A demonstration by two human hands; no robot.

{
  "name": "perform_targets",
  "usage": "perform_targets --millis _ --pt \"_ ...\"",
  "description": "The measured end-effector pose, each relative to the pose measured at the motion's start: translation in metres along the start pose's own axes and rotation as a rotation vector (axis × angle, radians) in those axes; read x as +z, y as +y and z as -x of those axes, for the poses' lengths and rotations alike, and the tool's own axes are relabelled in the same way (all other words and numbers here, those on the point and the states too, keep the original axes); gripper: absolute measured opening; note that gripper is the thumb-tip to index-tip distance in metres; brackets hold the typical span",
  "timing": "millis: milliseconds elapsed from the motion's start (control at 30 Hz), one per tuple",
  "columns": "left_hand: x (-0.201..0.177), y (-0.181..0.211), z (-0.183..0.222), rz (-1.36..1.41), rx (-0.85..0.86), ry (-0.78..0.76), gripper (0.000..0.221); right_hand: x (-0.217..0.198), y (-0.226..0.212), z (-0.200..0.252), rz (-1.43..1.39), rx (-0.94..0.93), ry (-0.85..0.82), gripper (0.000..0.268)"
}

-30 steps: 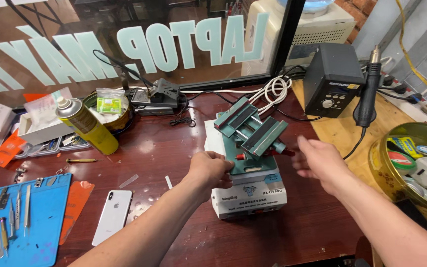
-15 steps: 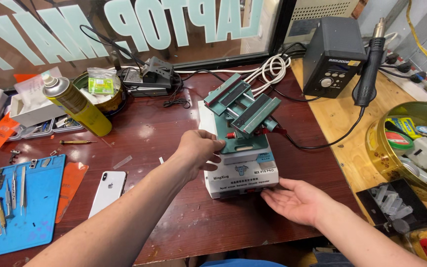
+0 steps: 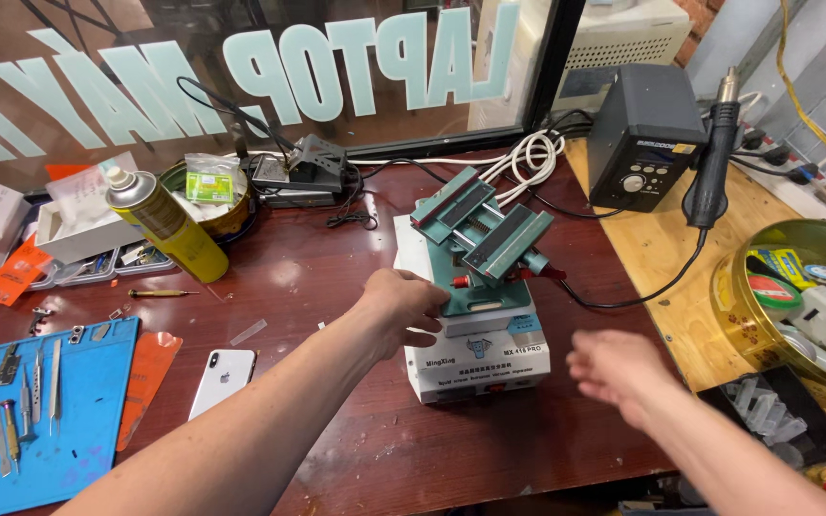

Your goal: The person disassembles a smartphone on a blue mat, using a screwdriver and a metal spudger to remove screws and pry out internal components. They place the removed parts on the mat and later use a brush to clean a metal jig before placing the phone back into it.

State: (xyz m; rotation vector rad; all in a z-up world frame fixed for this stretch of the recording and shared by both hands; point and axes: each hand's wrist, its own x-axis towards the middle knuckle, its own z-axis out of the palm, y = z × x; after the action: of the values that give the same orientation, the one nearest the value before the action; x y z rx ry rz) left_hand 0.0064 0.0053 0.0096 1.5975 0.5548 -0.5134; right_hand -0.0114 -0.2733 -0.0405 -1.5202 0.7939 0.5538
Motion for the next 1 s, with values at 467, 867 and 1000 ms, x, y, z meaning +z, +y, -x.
perform_targets --millis 467,867,1000 --pt "0.001 -0.003 -0.009 -0.14 0.065 -0.062 0.023 0.04 -0.085 0.04 0.124 -0.419 -0.195 0.028" --pt "-0.003 -0.005 -0.007 -0.162 0.098 -0.031 0.024 0.048 -0.074 0.038 0.153 -0.463 -0.068 0.03" --pt "-0.002 -0.003 -0.001 -0.193 0.124 -0.044 0.026 0.044 -0.078 0.043 0.26 -0.44 -0.065 0.034"
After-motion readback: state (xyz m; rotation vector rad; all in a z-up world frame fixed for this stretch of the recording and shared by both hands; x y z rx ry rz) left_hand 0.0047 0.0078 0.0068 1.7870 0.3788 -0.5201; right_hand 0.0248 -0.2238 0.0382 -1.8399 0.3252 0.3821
